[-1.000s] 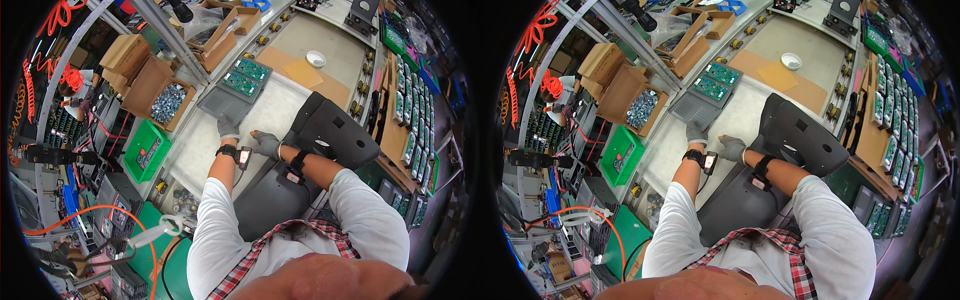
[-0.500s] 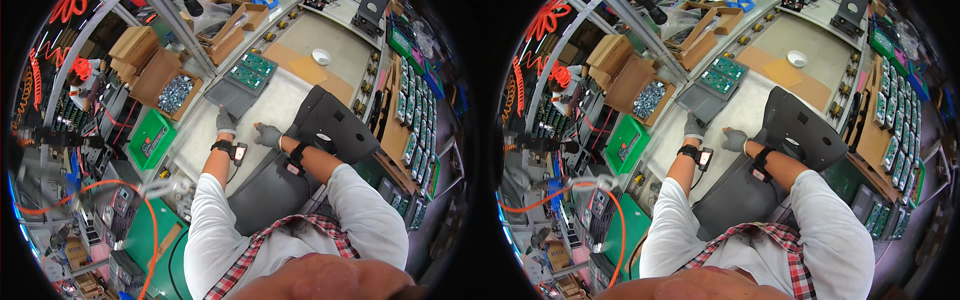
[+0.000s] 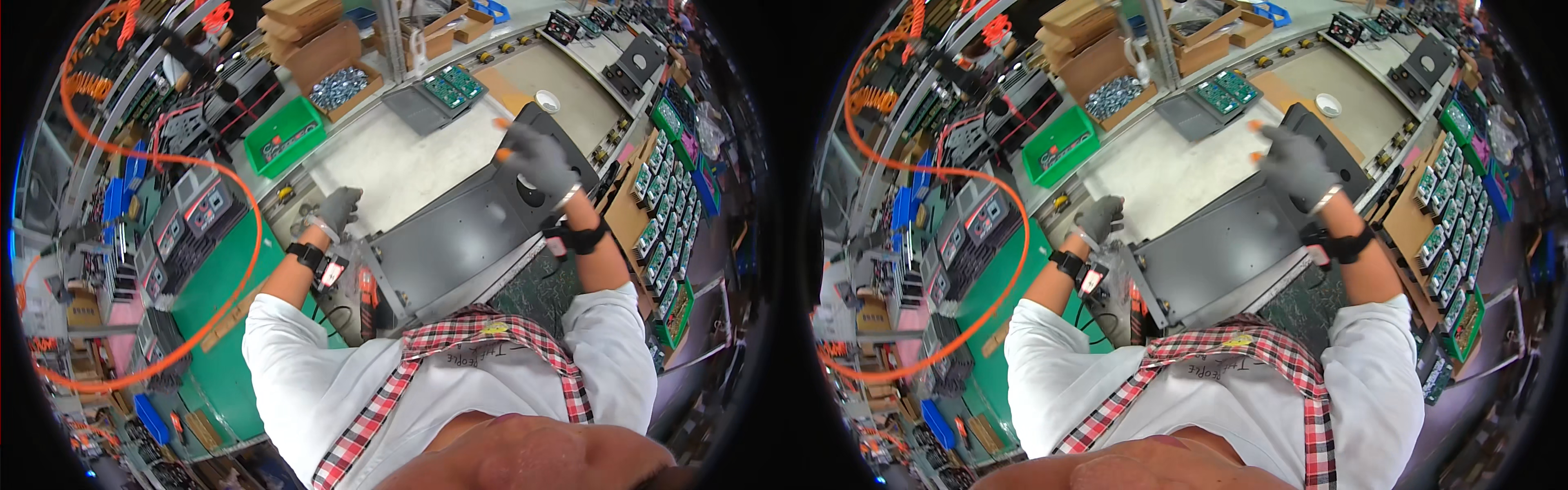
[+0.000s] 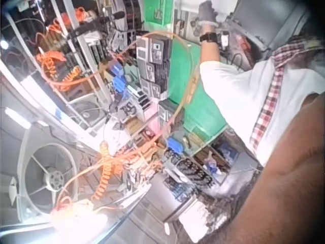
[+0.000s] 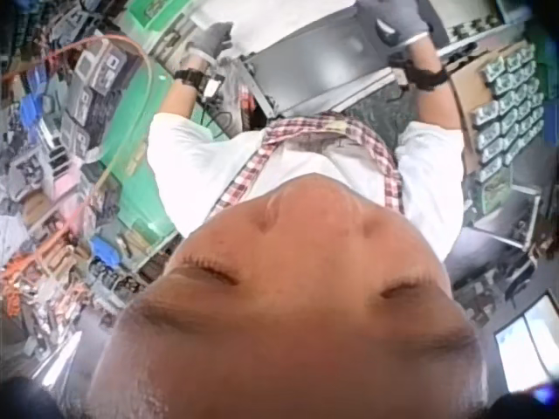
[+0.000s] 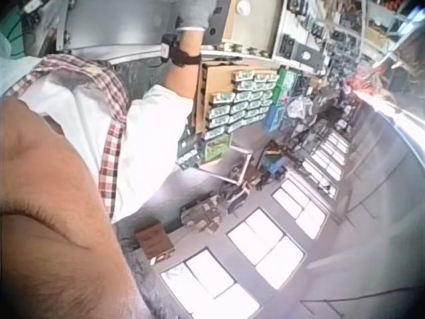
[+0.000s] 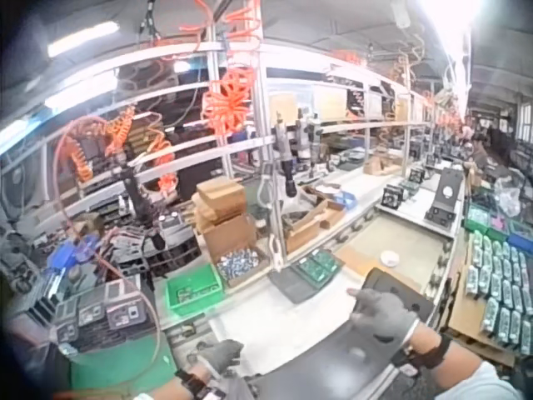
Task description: Assembling electronic components, heat sinks, and circuit boards into metal housings.
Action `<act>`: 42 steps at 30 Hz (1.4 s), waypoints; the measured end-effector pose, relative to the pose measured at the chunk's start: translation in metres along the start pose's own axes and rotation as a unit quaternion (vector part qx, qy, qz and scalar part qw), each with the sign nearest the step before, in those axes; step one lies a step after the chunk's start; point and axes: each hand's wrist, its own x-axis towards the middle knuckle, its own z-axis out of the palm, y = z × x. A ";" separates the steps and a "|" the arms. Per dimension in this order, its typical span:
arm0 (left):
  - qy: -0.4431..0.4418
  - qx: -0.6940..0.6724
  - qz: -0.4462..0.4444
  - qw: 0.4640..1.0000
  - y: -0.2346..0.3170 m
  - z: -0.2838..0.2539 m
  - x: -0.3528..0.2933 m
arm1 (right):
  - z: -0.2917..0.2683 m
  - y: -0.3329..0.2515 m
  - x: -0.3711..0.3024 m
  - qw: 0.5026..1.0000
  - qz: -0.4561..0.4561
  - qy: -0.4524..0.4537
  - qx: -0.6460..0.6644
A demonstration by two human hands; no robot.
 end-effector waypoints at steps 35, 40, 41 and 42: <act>0.311 -0.302 0.030 0.901 -0.287 0.079 -0.417 | 0.015 -0.127 -0.136 0.923 -0.228 -0.227 0.212; 0.253 -0.408 0.124 0.868 -0.405 0.070 -0.493 | 0.095 -0.244 -0.239 0.832 -0.312 -0.411 0.202; 0.250 -0.492 0.127 0.824 -0.429 0.068 -0.514 | 0.117 -0.270 -0.263 0.816 -0.283 -0.450 0.227; 0.277 -0.480 0.111 0.825 -0.457 0.065 -0.538 | 0.144 -0.297 -0.288 0.801 -0.318 -0.465 0.204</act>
